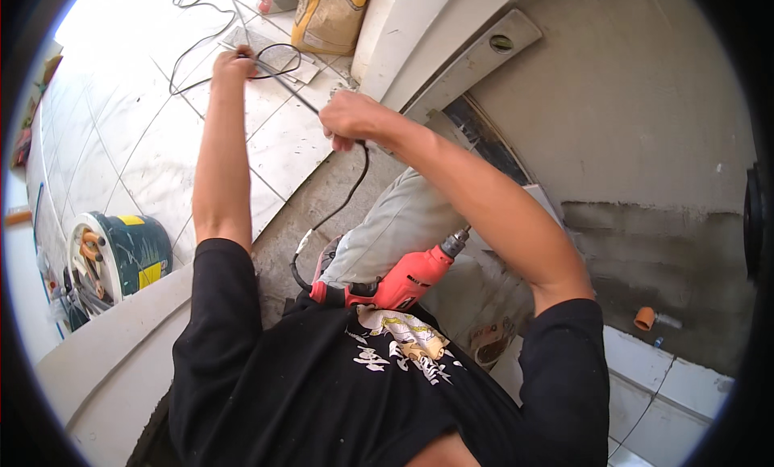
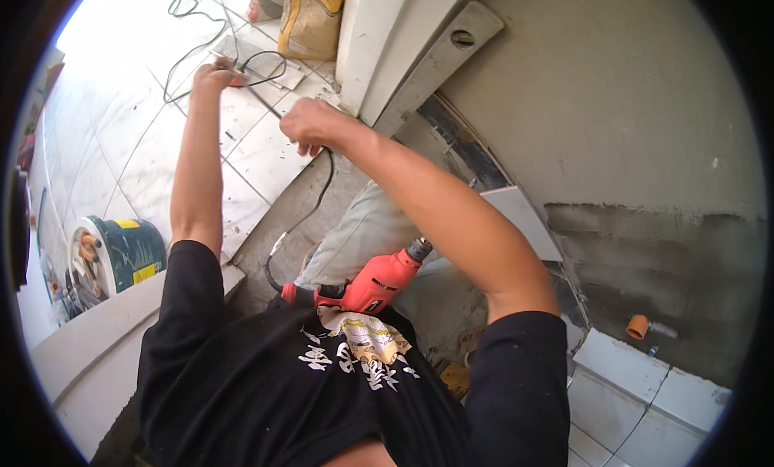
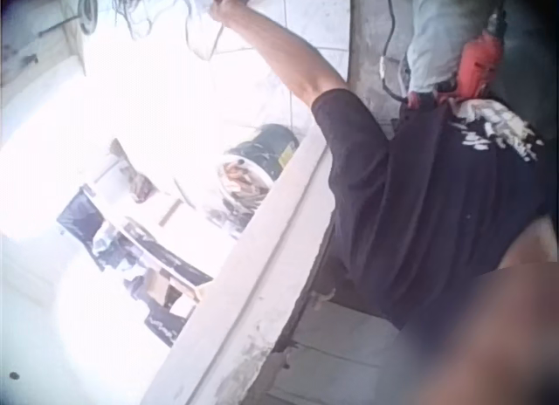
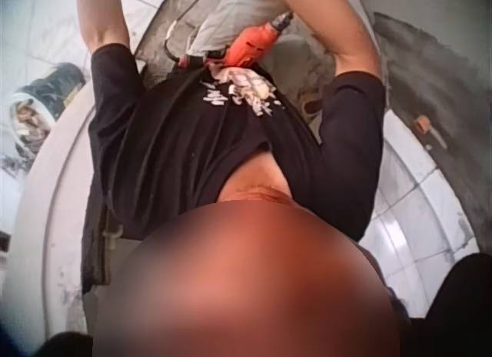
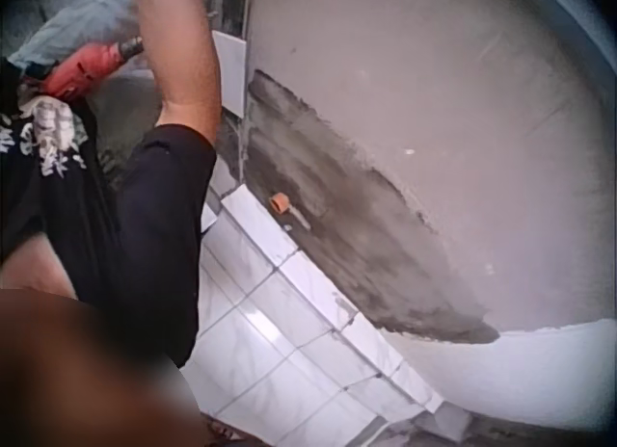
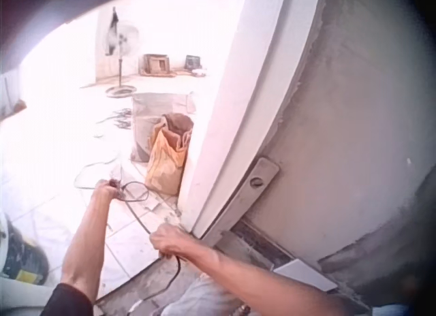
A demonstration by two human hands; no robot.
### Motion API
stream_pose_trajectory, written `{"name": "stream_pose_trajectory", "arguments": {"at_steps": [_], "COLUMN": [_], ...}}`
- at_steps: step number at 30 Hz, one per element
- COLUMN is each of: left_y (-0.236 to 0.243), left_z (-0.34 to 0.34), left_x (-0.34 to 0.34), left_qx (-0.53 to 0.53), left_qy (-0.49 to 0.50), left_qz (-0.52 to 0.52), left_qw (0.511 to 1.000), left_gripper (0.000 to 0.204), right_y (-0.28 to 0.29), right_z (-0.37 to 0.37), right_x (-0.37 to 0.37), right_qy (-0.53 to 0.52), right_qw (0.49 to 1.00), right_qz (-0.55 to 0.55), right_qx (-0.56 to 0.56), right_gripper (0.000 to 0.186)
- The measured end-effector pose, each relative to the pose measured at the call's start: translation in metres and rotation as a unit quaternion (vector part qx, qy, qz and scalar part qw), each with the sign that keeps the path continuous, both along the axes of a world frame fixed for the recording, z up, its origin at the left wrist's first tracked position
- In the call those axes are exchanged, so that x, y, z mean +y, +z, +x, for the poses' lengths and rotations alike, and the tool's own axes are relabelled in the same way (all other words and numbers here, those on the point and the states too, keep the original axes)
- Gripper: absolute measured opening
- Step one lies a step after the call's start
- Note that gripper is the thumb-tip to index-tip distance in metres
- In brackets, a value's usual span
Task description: Drill a hole into a wall tile using a power drill and prepare for installation.
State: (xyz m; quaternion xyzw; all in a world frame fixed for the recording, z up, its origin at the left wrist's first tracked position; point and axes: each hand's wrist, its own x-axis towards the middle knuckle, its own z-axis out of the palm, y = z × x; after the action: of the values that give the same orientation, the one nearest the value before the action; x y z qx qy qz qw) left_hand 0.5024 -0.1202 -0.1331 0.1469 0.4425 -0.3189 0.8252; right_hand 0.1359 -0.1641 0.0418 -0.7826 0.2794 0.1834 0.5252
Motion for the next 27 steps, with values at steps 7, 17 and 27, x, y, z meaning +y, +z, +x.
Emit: {"name": "stream_pose_trajectory", "arguments": {"at_steps": [7,17,27], "left_y": [0.02,0.177,0.159], "left_z": [-0.02,-0.404,-0.534], "left_x": [0.043,0.096,0.147], "left_qx": [-0.227,-0.711,-0.839], "left_qy": [-0.073,-0.388,-0.478], "left_qz": [0.076,0.17,0.238], "left_qw": [0.968,0.561,0.103], "left_gripper": [0.013,0.023,0.097], "right_y": [0.062,0.042,0.068], "right_z": [-0.039,-0.068,-0.103], "right_x": [-0.008,-0.065,-0.089], "right_qy": [0.037,0.026,0.115], "right_qw": [0.998,0.999,0.989], "right_qz": [0.015,-0.005,-0.052], "right_qx": [0.04,0.02,0.077], "right_gripper": [0.029,0.016,0.036]}}
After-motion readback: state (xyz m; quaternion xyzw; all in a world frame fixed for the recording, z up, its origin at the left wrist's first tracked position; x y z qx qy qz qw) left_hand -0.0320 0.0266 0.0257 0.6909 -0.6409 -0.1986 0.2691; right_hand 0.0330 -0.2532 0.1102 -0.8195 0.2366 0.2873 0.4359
